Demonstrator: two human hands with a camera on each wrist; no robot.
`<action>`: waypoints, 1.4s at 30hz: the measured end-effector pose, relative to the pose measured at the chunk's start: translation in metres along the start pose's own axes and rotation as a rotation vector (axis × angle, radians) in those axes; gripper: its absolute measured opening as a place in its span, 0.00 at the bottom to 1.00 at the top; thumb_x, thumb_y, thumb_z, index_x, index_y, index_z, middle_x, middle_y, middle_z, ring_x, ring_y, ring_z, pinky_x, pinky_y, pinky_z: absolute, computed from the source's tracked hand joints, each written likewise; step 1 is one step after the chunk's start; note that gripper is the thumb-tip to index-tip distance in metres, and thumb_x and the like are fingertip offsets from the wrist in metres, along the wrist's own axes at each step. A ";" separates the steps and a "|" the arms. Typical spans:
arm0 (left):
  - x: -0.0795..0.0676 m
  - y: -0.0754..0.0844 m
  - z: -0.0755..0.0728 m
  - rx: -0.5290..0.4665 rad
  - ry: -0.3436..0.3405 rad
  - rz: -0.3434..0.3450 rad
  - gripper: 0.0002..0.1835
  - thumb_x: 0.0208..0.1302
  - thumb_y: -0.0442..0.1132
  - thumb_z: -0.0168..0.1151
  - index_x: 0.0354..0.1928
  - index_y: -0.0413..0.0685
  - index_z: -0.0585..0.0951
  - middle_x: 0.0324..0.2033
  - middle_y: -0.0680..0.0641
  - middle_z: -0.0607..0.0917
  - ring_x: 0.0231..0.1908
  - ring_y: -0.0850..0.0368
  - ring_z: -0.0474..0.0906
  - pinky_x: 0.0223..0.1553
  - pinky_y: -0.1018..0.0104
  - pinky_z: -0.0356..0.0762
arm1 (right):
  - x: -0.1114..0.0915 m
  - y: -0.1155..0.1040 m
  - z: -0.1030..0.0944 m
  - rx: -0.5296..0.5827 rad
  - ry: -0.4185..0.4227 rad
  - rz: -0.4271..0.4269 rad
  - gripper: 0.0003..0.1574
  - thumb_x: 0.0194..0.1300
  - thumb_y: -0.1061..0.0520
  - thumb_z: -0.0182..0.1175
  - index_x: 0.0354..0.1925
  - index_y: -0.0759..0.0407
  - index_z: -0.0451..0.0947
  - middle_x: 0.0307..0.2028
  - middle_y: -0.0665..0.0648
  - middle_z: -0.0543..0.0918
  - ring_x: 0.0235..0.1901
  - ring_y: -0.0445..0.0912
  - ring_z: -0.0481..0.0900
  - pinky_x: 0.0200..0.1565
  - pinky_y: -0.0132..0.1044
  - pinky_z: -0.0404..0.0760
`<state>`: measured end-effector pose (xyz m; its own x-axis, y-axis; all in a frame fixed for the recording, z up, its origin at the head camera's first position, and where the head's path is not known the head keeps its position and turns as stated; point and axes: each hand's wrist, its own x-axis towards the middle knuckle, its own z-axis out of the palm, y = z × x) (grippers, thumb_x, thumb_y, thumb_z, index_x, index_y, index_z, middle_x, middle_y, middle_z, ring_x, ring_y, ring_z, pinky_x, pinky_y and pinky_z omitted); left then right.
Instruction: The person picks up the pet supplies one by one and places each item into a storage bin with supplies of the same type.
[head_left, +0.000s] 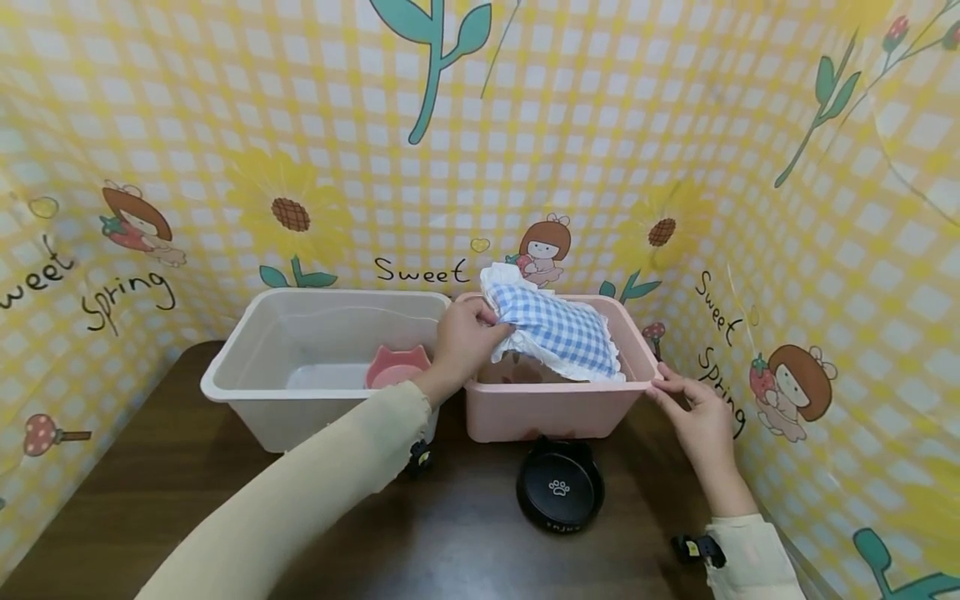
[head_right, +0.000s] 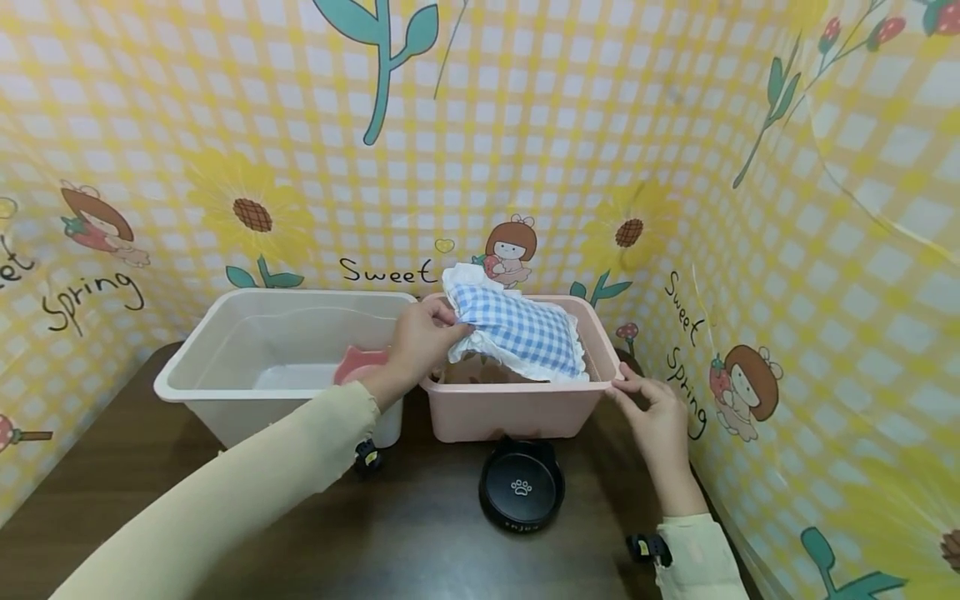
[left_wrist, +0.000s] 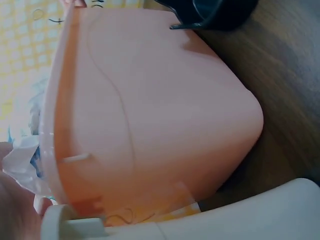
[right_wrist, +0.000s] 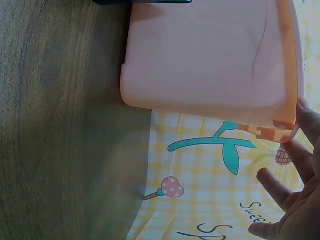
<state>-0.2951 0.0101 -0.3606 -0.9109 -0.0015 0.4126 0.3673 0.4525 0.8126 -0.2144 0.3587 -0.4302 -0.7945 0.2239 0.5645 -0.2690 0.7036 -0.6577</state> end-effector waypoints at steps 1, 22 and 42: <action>0.000 -0.001 0.001 0.011 -0.002 0.006 0.15 0.55 0.42 0.79 0.22 0.46 0.81 0.46 0.50 0.83 0.47 0.55 0.77 0.43 0.59 0.78 | -0.001 0.000 0.000 0.000 0.002 0.002 0.10 0.60 0.54 0.76 0.41 0.54 0.91 0.54 0.48 0.88 0.49 0.31 0.79 0.49 0.13 0.72; -0.009 -0.006 0.014 0.355 -0.197 0.086 0.15 0.61 0.56 0.74 0.25 0.57 0.83 0.22 0.60 0.82 0.39 0.59 0.79 0.67 0.40 0.60 | 0.000 0.000 0.000 -0.040 0.026 -0.020 0.09 0.58 0.54 0.77 0.40 0.50 0.92 0.52 0.44 0.88 0.47 0.35 0.81 0.48 0.17 0.72; -0.074 -0.003 -0.051 0.110 -0.269 0.165 0.19 0.60 0.49 0.76 0.51 0.55 0.84 0.57 0.52 0.83 0.52 0.52 0.76 0.53 0.54 0.77 | -0.005 0.005 0.003 -0.037 0.035 -0.038 0.11 0.59 0.55 0.76 0.42 0.52 0.91 0.53 0.46 0.88 0.45 0.33 0.78 0.48 0.15 0.71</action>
<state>-0.2196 -0.0365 -0.3723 -0.8633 0.3083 0.3997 0.5047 0.5208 0.6885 -0.2138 0.3592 -0.4379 -0.7642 0.2196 0.6065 -0.2778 0.7366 -0.6166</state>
